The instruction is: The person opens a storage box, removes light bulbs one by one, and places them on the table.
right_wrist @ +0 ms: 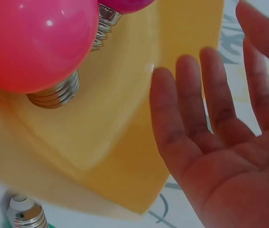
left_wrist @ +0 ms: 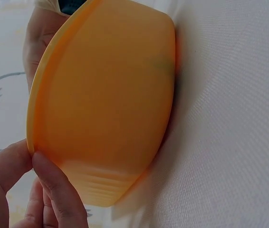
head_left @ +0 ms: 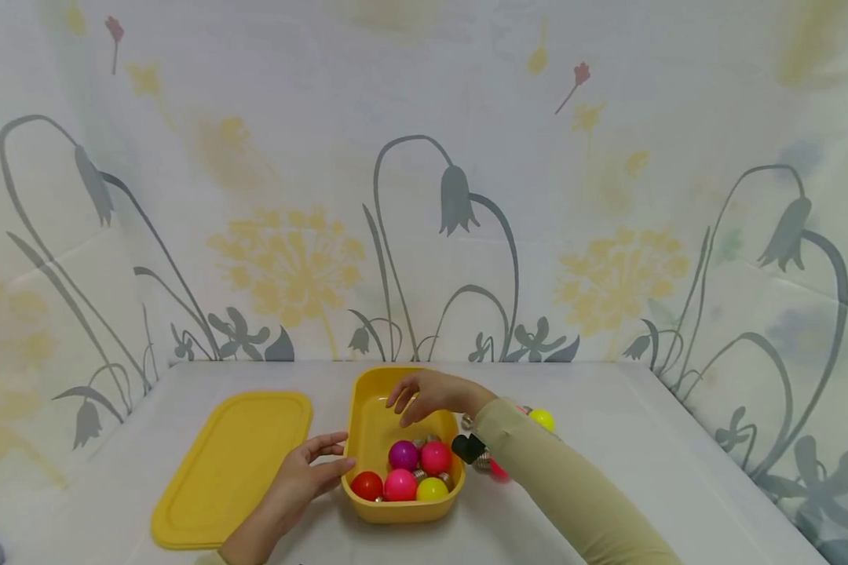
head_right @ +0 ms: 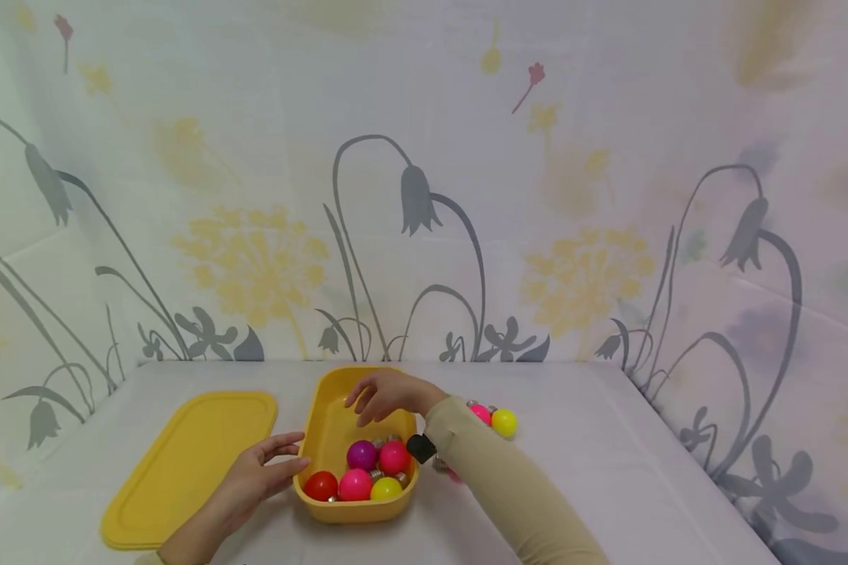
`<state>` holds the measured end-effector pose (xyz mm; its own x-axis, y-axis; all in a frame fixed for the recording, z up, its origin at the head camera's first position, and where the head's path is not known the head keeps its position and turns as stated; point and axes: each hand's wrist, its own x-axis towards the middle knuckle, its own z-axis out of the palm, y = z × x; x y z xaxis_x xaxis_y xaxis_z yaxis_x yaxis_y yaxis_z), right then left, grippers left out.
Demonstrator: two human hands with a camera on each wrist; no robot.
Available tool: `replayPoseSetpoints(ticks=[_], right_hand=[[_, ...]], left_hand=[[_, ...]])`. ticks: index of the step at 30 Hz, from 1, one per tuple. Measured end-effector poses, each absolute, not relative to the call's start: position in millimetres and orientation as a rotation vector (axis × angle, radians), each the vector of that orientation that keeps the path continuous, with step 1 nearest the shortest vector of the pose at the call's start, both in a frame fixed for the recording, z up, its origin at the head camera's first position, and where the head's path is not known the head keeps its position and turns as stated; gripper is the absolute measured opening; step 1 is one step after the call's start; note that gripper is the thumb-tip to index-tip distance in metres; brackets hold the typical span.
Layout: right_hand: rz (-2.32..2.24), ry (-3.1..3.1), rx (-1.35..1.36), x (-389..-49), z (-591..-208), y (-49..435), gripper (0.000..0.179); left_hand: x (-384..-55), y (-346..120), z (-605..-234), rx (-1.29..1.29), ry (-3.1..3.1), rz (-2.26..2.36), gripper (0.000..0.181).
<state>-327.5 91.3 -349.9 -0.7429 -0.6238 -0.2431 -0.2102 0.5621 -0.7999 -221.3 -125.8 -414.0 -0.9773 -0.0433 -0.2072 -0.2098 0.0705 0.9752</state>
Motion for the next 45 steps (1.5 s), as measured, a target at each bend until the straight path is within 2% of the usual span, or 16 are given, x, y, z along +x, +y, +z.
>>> replayPoseSetpoints(ticks=[11,20,32,45], right_hand=[[-0.779,2.219,-0.751,-323.8,-350.7,82.0,0.022],[-0.664,2.169,-0.639,-319.5,-352.5,77.6,0.023],[-0.929,2.255,-0.597,-313.7,-350.8,83.7,0.021],[-1.257,2.392,-0.658,-300.3,-348.5,93.5,0.029]], left_hand=[[-222.2,-123.9,-414.3,-0.23,2.216,2.041,0.049],[-222.6,-123.1,-413.8,-0.217,2.217,2.041,0.049],[-224.1,-123.5,-414.5,-0.235,2.223,2.019,0.05],[-222.8,-125.6,-416.2,-0.259,2.221,2.032,0.05]])
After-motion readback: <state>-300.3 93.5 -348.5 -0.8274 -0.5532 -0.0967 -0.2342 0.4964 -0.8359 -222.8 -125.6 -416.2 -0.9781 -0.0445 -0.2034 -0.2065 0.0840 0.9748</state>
